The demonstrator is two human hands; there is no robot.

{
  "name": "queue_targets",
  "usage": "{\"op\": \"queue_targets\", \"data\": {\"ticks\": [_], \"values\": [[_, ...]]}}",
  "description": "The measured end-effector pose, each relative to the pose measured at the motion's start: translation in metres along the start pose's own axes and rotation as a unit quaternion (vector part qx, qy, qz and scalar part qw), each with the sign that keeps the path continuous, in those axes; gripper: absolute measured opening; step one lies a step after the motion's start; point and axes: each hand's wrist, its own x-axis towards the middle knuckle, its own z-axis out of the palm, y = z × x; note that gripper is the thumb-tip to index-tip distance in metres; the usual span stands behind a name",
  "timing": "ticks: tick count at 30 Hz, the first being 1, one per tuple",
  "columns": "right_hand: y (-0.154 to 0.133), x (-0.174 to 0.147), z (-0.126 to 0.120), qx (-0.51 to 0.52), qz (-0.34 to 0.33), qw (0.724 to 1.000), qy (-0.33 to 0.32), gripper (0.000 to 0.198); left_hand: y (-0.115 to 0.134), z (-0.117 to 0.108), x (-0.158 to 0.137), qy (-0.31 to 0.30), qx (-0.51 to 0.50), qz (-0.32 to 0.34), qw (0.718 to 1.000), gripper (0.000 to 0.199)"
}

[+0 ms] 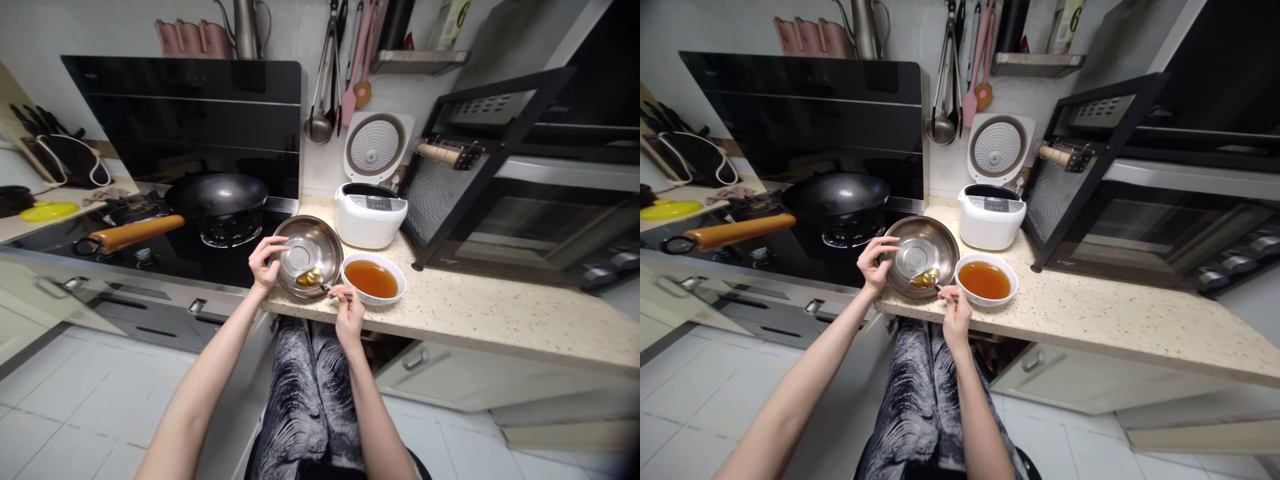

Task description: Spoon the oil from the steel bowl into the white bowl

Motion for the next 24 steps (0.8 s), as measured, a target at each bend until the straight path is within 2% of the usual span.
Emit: {"op": "queue_targets", "data": {"ticks": [11, 24], "values": [[0.005, -0.009, 0.012, 0.065, 0.022, 0.997, 0.038, 0.022, -0.003, -0.002, -0.003, 0.013, 0.006, -0.022, 1.0, 0.032], [-0.008, -0.007, 0.016, 0.052, -0.001, 0.995, 0.082, 0.021, -0.007, -0.001, -0.006, 0.03, 0.012, -0.054, 0.998, 0.03]]}}
